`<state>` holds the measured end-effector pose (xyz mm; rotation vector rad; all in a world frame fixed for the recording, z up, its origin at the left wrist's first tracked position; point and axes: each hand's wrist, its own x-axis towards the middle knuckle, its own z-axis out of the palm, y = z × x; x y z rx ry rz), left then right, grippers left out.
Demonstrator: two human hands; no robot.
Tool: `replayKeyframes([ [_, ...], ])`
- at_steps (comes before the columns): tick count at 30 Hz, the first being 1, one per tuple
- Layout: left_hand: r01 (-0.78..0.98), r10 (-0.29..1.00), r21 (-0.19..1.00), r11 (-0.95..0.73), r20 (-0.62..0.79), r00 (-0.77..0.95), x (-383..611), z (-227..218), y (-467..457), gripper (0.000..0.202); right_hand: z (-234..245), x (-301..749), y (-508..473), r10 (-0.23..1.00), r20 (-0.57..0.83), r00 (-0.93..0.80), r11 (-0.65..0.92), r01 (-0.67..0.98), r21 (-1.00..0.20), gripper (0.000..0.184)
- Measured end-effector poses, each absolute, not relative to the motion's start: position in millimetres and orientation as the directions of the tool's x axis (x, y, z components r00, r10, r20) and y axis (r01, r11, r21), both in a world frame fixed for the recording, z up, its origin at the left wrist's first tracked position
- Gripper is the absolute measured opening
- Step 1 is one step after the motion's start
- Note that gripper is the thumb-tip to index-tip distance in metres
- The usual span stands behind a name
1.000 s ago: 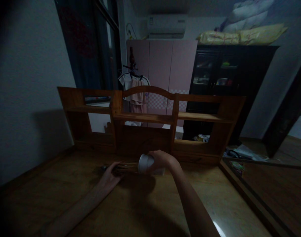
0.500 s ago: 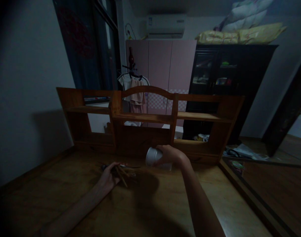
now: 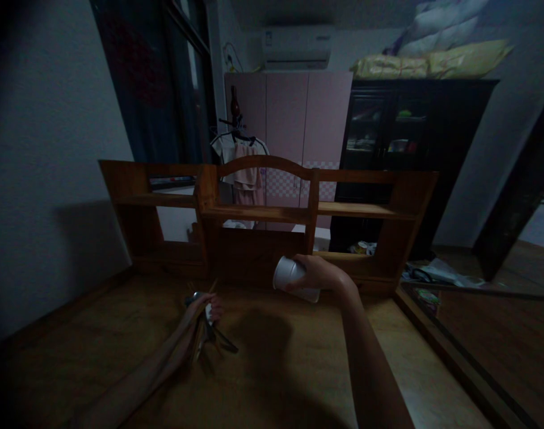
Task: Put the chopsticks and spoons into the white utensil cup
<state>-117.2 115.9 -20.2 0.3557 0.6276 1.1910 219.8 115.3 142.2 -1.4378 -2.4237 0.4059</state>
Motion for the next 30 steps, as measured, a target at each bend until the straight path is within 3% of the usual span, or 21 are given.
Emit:
replayKeyframes([
  [8, -0.703, 0.896, 0.555, 0.444, -0.292, 0.335, -119, -17, 112, 0.03, 142, 228, 117, 0.881, 0.144, -0.451, 0.471, 0.805, -0.361, 0.079],
  [13, -0.726, 0.898, 0.534, 0.433, -0.321, 0.3, -116, -8, 112, 0.023, 144, 230, 116, 0.881, 0.15, -0.448, 0.471, 0.807, -0.356, 0.077],
  [21, -0.757, 0.905, 0.512, 0.406, -0.342, 0.254, -113, -1, 104, 0.031, 146, 228, 113, 0.897, 0.145, -0.417, 0.439, 0.811, -0.387, 0.068],
  [30, -0.716, 0.915, 0.571, 0.402, -0.222, 0.337, -117, -9, 104, 0.026, 145, 228, 112, 0.866, 0.285, -0.41, 0.5, 0.724, -0.475, 0.059],
])
